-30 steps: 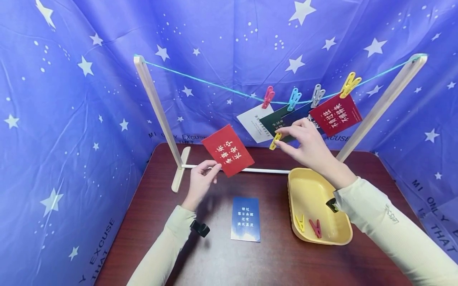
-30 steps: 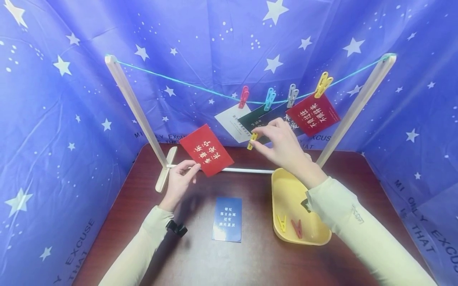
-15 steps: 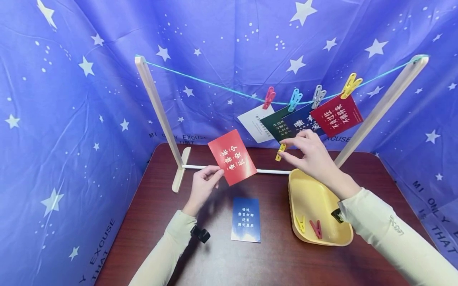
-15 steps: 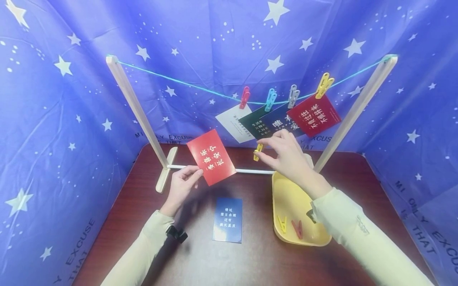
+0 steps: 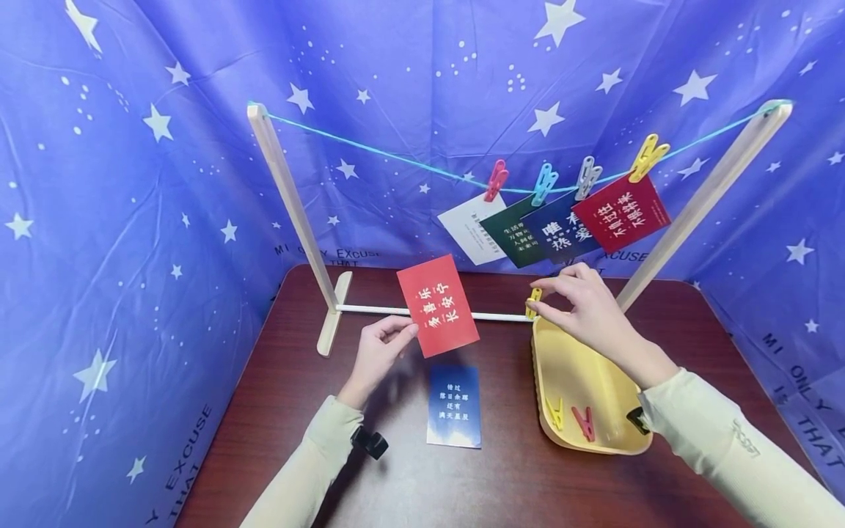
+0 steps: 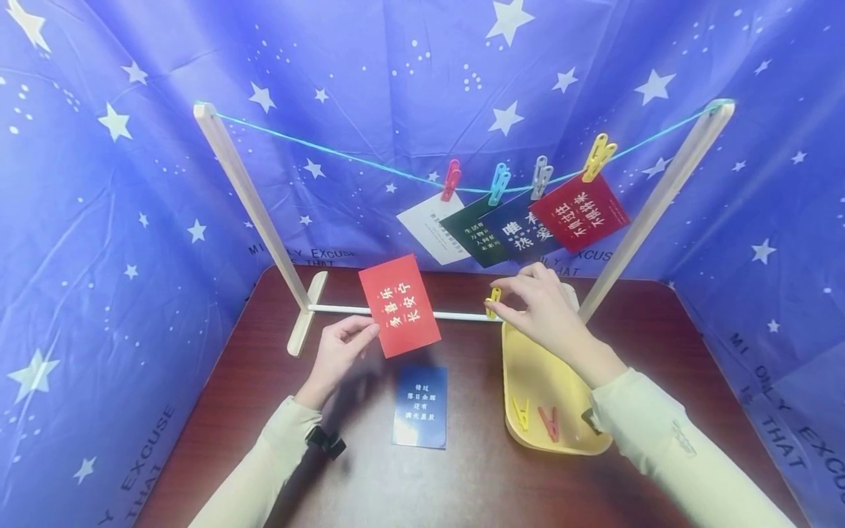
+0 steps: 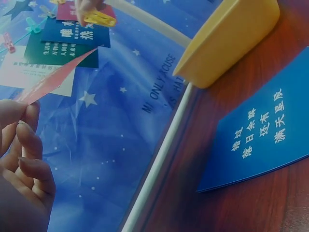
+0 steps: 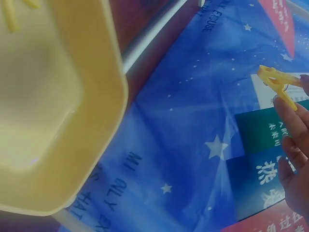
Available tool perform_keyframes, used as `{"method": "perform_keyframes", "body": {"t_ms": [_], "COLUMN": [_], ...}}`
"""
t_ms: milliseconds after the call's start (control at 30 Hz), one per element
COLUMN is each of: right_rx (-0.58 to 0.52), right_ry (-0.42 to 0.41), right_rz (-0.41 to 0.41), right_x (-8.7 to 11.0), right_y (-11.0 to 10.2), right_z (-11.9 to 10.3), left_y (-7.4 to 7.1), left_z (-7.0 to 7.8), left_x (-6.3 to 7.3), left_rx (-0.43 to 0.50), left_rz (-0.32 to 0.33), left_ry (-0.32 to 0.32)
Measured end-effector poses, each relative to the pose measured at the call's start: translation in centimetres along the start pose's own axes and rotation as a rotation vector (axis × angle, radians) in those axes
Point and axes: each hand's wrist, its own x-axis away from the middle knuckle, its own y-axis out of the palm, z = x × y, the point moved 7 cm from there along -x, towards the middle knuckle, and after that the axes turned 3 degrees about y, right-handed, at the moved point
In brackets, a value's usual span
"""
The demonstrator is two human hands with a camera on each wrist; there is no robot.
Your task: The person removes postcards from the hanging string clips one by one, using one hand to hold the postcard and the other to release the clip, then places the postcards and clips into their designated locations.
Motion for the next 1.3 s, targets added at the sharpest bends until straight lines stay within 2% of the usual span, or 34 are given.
{"method": "perform_keyframes", "body": {"t_ms": [267, 367, 500, 700, 933, 1300], "right_rx": [0.01, 0.028, 0.053, 0.065, 0.077, 0.1], "right_ry": [-0.008, 0.02, 0.06, 0.054, 0.097, 0.103], "right_rz": [0.004, -0.021, -0.057, -0.053, -0.085, -0.066], "right_x": [1.7, 2.4, 3.7, 5.5, 7.8, 9.9], "right_y": [-0.2, 0.0, 0.4, 1.0, 1.6, 1.7], "right_z": [1.3, 2.0, 3.0, 4.1, 5.2, 6.0], "left_y": [0.1, 0.3, 0.6, 0.6, 0.5, 1.7], "left_z": [-0.2, -0.6, -1.2, -2.0, -2.9, -4.9], "left_x": [0.6, 0.9, 1.6, 2.3, 3.1, 4.9], "left_rx": [-0.022, -0.028, -0.027, -0.03, -0.075, -0.084], "left_rz": [-0.047, -0.08, -0.106, -0.128, -0.166, -0.294], "left_ry": [-0.004, -0.018, -0.048, -0.095, -0.15, -0.238]}}
